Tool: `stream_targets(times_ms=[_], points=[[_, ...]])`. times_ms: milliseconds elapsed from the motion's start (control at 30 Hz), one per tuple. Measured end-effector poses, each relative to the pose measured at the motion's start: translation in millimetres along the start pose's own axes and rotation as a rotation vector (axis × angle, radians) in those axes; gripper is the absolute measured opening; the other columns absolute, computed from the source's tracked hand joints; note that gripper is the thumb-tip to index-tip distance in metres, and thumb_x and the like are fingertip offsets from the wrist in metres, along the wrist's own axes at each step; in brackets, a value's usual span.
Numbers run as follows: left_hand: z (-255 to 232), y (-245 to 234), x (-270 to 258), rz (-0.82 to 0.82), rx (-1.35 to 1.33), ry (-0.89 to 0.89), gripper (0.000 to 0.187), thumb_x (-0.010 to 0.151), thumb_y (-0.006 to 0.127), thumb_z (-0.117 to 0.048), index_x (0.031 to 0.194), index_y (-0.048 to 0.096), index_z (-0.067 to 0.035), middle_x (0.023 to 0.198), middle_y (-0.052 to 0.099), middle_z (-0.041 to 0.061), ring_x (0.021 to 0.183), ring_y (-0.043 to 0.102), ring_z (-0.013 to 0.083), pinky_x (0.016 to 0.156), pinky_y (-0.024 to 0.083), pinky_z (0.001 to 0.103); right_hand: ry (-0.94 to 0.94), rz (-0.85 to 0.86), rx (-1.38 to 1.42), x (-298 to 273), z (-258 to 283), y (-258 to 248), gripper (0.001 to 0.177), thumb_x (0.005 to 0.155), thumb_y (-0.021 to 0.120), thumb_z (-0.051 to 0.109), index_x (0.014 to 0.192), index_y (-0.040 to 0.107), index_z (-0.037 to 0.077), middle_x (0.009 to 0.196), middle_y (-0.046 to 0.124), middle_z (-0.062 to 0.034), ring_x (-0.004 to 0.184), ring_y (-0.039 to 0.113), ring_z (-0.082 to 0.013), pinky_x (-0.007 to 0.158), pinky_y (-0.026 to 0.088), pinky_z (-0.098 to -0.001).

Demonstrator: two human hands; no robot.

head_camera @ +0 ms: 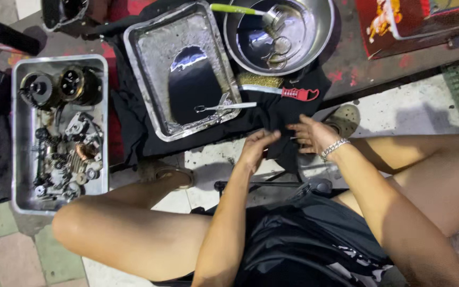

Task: The person cleans small engine parts, including piston rings and a piston, using a toothbrush and solvent. They scrub the parts in a metal bowl and tray, then place them into a tray with other disassembled engine components.

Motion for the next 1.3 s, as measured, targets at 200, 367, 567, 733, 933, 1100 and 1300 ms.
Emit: stream_targets(times_ms=[200, 367, 567, 733, 933, 1100, 1300], points=[[-74, 64, -62, -0.372, 0.386, 0.634, 0.039, 0.094, 0.073, -0.037, 0.119, 0.063, -0.009, 0.108, 0.064, 0.009, 0.097, 0.062, 0.0252, 0.078, 0.050, 0.038, -0.205, 0.011, 0.302, -7, -16, 45, 0.096, 0.099, 0.036, 0.074, 0.160, 0.015, 0.002, 0.174, 0.012, -0.0112, 0.161, 0.009, -0.0211, 0.127, 0.005, -0.0427], [-71, 92, -57, -0.647, 0.756, 0.872, 0.028, 0.102, 0.064, -0.029, 0.113, 0.057, -0.005, 0.112, 0.064, 0.025, 0.102, 0.062, 0.0430, 0.085, 0.047, 0.048, -0.320, -0.118, 0.271, -21, -12, 56, 0.098, 0.091, 0.043, 0.070, 0.164, 0.014, 0.011, 0.173, 0.005, -0.0059, 0.157, 0.002, -0.0180, 0.125, 0.004, -0.0443], [-55, 70, -6, -0.567, 0.342, 0.608, 0.027, 0.107, 0.058, -0.027, 0.104, 0.053, -0.001, 0.093, 0.063, 0.015, 0.087, 0.060, 0.0303, 0.080, 0.048, 0.039, -0.438, -0.004, 0.349, -20, -32, 20, 0.088, 0.104, 0.044, 0.066, 0.160, 0.041, -0.002, 0.149, 0.041, -0.0142, 0.134, 0.029, -0.0254, 0.111, 0.022, -0.0432], [-38, 59, 13, -0.340, -0.115, 0.439, 0.022, 0.111, 0.056, -0.023, 0.103, 0.059, -0.003, 0.090, 0.056, 0.000, 0.084, 0.046, 0.0112, 0.076, 0.041, 0.030, -0.470, -0.355, -0.028, -26, -30, -1, 0.058, 0.095, 0.065, 0.046, 0.135, 0.057, 0.005, 0.105, 0.066, -0.0030, 0.088, 0.062, -0.0145, 0.072, 0.051, -0.0374], [-43, 42, -5, -0.102, 0.028, 0.465, 0.017, 0.095, 0.067, -0.003, 0.111, 0.063, -0.006, 0.084, 0.049, -0.005, 0.076, 0.042, 0.0046, 0.067, 0.038, 0.021, -0.789, -0.648, -0.627, -19, -8, 29, 0.050, 0.094, 0.073, 0.039, 0.074, 0.059, -0.005, 0.058, 0.055, -0.0149, 0.054, 0.048, -0.0174, 0.052, 0.041, -0.0411], [-41, 29, -24, -0.294, -0.173, 0.335, 0.031, 0.086, 0.076, -0.002, 0.108, 0.054, -0.005, 0.079, 0.057, 0.000, 0.070, 0.058, 0.0091, 0.066, 0.054, 0.027, -0.815, -0.804, -0.678, -24, 4, 27, 0.060, 0.097, 0.075, 0.049, 0.070, 0.062, -0.003, 0.060, 0.050, -0.0150, 0.051, 0.041, -0.0228, 0.054, 0.038, -0.0426], [-38, 32, -21, -0.148, -0.371, 0.074, 0.049, 0.098, 0.063, -0.043, 0.113, 0.057, 0.004, 0.094, 0.063, 0.012, 0.087, 0.065, 0.0234, 0.081, 0.057, 0.040, -0.426, -0.608, 0.085, 2, -35, -2, 0.048, 0.100, 0.067, 0.054, 0.120, 0.079, 0.012, 0.068, 0.029, -0.0245, 0.056, 0.034, -0.0261, 0.052, 0.026, -0.0445]])
Point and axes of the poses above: each hand's wrist, its own x-axis towards the middle knuckle, its own y-axis out of the palm, z = x × y, the point moved 6 cm from there along x, towards the middle knuckle
